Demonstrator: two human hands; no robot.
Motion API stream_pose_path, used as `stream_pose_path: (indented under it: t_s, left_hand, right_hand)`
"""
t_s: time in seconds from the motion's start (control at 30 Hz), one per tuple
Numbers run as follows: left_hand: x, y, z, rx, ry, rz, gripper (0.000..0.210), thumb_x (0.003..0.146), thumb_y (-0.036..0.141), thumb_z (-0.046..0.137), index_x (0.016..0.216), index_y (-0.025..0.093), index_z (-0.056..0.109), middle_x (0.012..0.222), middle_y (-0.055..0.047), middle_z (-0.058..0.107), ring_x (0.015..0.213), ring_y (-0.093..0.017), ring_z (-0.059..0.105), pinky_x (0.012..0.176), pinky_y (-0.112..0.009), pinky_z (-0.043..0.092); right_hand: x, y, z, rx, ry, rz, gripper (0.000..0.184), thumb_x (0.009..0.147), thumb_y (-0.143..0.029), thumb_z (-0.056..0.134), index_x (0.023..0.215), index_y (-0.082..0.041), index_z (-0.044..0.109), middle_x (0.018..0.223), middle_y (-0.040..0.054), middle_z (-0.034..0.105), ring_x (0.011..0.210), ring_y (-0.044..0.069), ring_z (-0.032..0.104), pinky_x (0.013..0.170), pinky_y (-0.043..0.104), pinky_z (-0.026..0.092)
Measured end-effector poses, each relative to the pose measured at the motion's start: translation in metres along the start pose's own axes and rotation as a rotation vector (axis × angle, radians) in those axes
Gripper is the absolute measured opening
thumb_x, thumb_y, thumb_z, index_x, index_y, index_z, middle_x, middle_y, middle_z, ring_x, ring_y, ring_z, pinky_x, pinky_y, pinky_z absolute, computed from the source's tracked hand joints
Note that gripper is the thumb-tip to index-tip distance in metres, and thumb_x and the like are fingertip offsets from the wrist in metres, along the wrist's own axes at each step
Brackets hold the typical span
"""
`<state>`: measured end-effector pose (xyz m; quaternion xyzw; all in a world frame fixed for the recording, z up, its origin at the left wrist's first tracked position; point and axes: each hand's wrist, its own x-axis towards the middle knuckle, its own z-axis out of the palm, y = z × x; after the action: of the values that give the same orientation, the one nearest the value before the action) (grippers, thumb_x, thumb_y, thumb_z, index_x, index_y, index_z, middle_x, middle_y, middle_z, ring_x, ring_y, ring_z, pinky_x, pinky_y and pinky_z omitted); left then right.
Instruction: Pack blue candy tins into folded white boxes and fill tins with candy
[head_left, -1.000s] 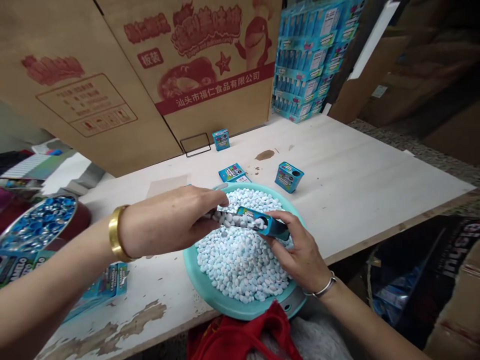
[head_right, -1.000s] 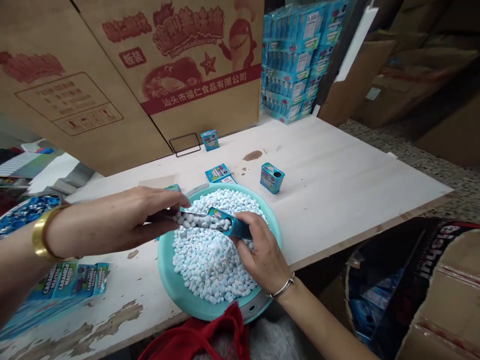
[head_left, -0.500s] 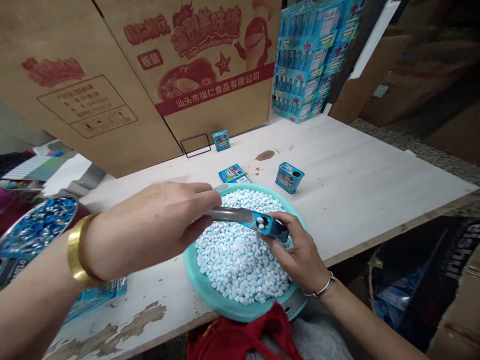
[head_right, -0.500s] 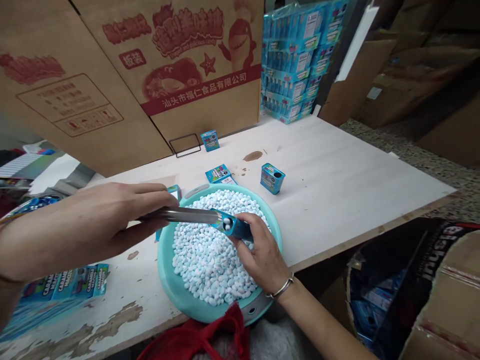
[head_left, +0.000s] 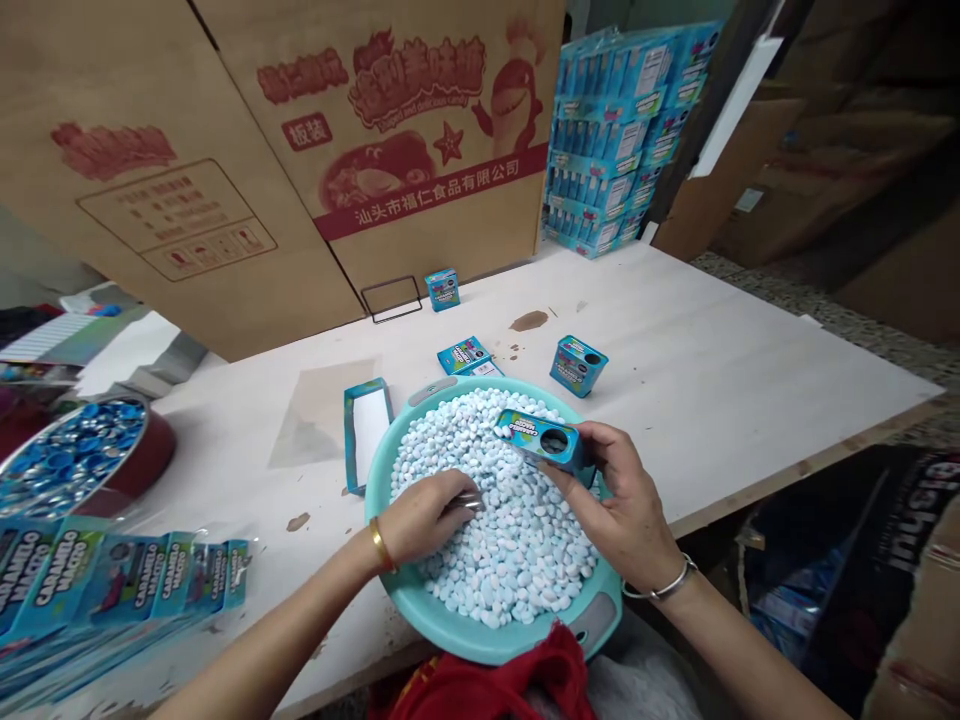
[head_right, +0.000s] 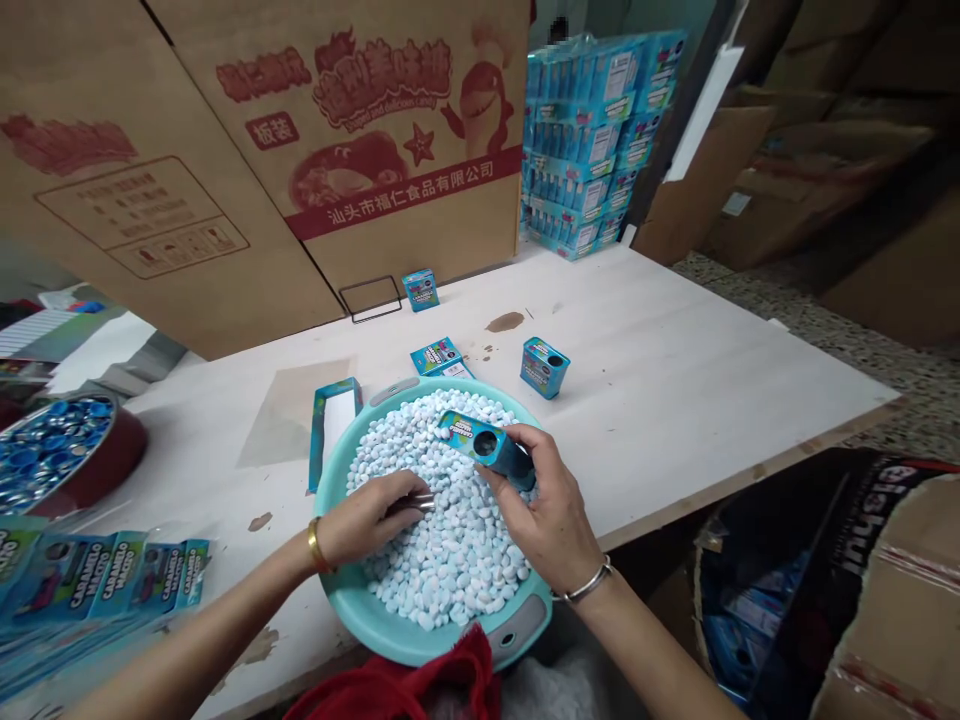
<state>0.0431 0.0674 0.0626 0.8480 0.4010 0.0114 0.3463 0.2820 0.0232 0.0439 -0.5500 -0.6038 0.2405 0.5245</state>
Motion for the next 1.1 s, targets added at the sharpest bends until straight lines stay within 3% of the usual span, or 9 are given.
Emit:
stream_pose_path:
  t_s: [0.1,0.23,0.43,0.6,0.73,0.8,0.93,1.03,1.1]
  left_hand:
    - [-0.01,0.005,-0.023,-0.086,0.018,0.028,0.015,0.09,0.028,0.051,0.099,0.018,0.057,0.096,-0.006,0.064,0.085,-0.018,0.058,0.077,-0.032,0.048]
    - [-0.031,0.023,-0.073,-0.106,0.03,0.057,0.02,0.091,0.03,0.051,0.105,0.018,0.057,0.098,-0.006,0.065,0.085,-0.015,0.06,0.077,-0.029,0.05]
    - [-0.037,0.078,-0.127,0.216,0.027,0.102,0.019,0.092,0.028,0.05,0.103,0.018,0.06,0.09,-0.005,0.066,0.077,-0.013,0.06,0.068,-0.023,0.047]
    - [-0.023,0.117,-0.133,0.527,-0.019,0.061,0.015,0.088,0.027,0.05,0.082,0.019,0.061,0.074,-0.003,0.061,0.06,-0.013,0.054,0.056,-0.024,0.041]
    - [-0.019,0.138,-0.124,0.603,0.097,0.065,0.019,0.088,0.027,0.046,0.078,0.021,0.061,0.067,-0.002,0.057,0.058,-0.014,0.053,0.06,-0.026,0.043]
    - [-0.019,0.144,-0.13,0.569,0.151,0.092,0.022,0.089,0.031,0.045,0.079,0.022,0.062,0.067,-0.002,0.056,0.061,-0.015,0.055,0.063,-0.027,0.045]
    - [-0.001,0.127,-0.166,0.552,0.115,0.118,0.025,0.086,0.044,0.05,0.084,0.023,0.064,0.074,-0.002,0.057,0.065,-0.015,0.057,0.064,-0.027,0.047]
    - [0.044,0.074,-0.182,0.596,0.217,0.073,0.026,0.084,0.044,0.053,0.09,0.02,0.063,0.081,-0.004,0.061,0.07,-0.017,0.058,0.066,-0.029,0.047]
    - [0.085,0.025,-0.176,0.598,0.233,0.012,0.023,0.082,0.037,0.055,0.093,0.017,0.062,0.088,-0.006,0.063,0.074,-0.018,0.058,0.069,-0.031,0.048]
  right_hand:
    - [0.0,0.003,-0.001,0.015,0.024,0.014,0.038,0.084,-0.031,0.065,0.118,-0.025,0.048,0.108,0.0057,0.06,0.099,0.022,0.06,0.086,0.037,0.05]
    - [-0.001,0.0,-0.001,-0.02,0.003,-0.012,0.037,0.085,-0.029,0.063,0.118,-0.025,0.047,0.108,0.0056,0.06,0.099,0.022,0.061,0.084,0.036,0.051]
    - [-0.003,-0.017,0.007,-0.078,-0.088,-0.206,0.037,0.087,-0.018,0.054,0.122,-0.025,0.046,0.115,0.0068,0.06,0.108,0.022,0.058,0.094,0.036,0.048]
    - [-0.005,-0.021,0.016,-0.045,-0.098,-0.233,0.04,0.087,-0.015,0.053,0.124,-0.026,0.044,0.116,0.0071,0.059,0.11,0.022,0.057,0.097,0.038,0.047]
    - [-0.004,-0.02,0.019,-0.016,-0.09,-0.212,0.041,0.087,-0.015,0.054,0.125,-0.026,0.044,0.117,0.0069,0.058,0.112,0.021,0.056,0.098,0.037,0.047]
    - [-0.002,-0.019,0.018,-0.004,-0.076,-0.198,0.041,0.087,-0.015,0.054,0.126,-0.026,0.044,0.118,0.0065,0.058,0.113,0.02,0.056,0.099,0.035,0.047]
    - [0.006,-0.014,0.005,0.029,-0.002,-0.13,0.04,0.088,-0.02,0.057,0.125,-0.027,0.047,0.118,0.0049,0.059,0.111,0.019,0.058,0.097,0.032,0.047]
    - [0.013,0.0,-0.014,0.043,0.118,-0.027,0.041,0.087,-0.025,0.061,0.126,-0.028,0.049,0.118,0.0055,0.059,0.108,0.02,0.059,0.093,0.032,0.05]
    - [0.018,0.016,-0.026,0.03,0.23,0.048,0.043,0.084,-0.03,0.064,0.125,-0.027,0.05,0.118,0.0066,0.059,0.106,0.022,0.059,0.091,0.034,0.05]
